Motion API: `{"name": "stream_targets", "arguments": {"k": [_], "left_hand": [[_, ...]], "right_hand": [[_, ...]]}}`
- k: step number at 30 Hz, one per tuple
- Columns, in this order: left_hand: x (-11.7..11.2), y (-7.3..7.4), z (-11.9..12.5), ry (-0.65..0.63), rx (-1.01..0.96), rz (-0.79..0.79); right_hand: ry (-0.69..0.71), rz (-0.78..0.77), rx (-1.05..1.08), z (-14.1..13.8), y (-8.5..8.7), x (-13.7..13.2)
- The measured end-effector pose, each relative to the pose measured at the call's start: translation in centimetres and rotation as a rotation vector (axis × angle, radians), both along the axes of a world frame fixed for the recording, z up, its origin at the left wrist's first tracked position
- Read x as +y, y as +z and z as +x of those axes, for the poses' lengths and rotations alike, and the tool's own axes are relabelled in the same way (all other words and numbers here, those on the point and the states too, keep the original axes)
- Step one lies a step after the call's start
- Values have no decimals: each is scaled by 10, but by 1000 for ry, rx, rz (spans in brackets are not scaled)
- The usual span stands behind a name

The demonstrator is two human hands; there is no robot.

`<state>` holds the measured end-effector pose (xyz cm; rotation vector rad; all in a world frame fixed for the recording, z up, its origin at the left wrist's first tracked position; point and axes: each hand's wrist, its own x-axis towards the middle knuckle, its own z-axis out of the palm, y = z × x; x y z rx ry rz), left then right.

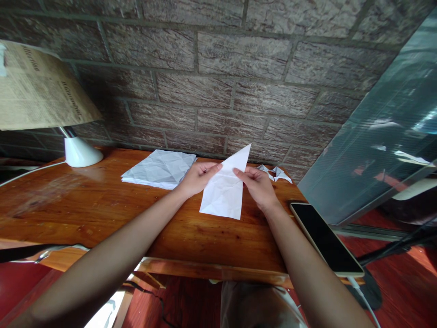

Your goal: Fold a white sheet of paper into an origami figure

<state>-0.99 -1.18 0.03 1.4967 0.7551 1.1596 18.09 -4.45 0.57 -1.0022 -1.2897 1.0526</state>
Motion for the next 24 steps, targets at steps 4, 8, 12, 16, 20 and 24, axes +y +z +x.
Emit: {"name": "stream_targets", "arguments": {"k": [4,8,12,16,20,24], "left_hand": [[4,-2,1,26,-3,-46],[7,-1,2,43,-78,-152],[8,2,2,76,-111,-199],[8,3,1,110,-106,-202],[7,1,-1,44,-70,-128],[6,0,-2,-59,-2,-78]], "right_hand": [[2,13,50,0,0,0],[-25,17,77,0,1,1],[-45,16,77,0,1,1],[-51,44,107,0,1,2],[-45,55,109,1,0,3],[-80,34,107,3,-3,4]]}}
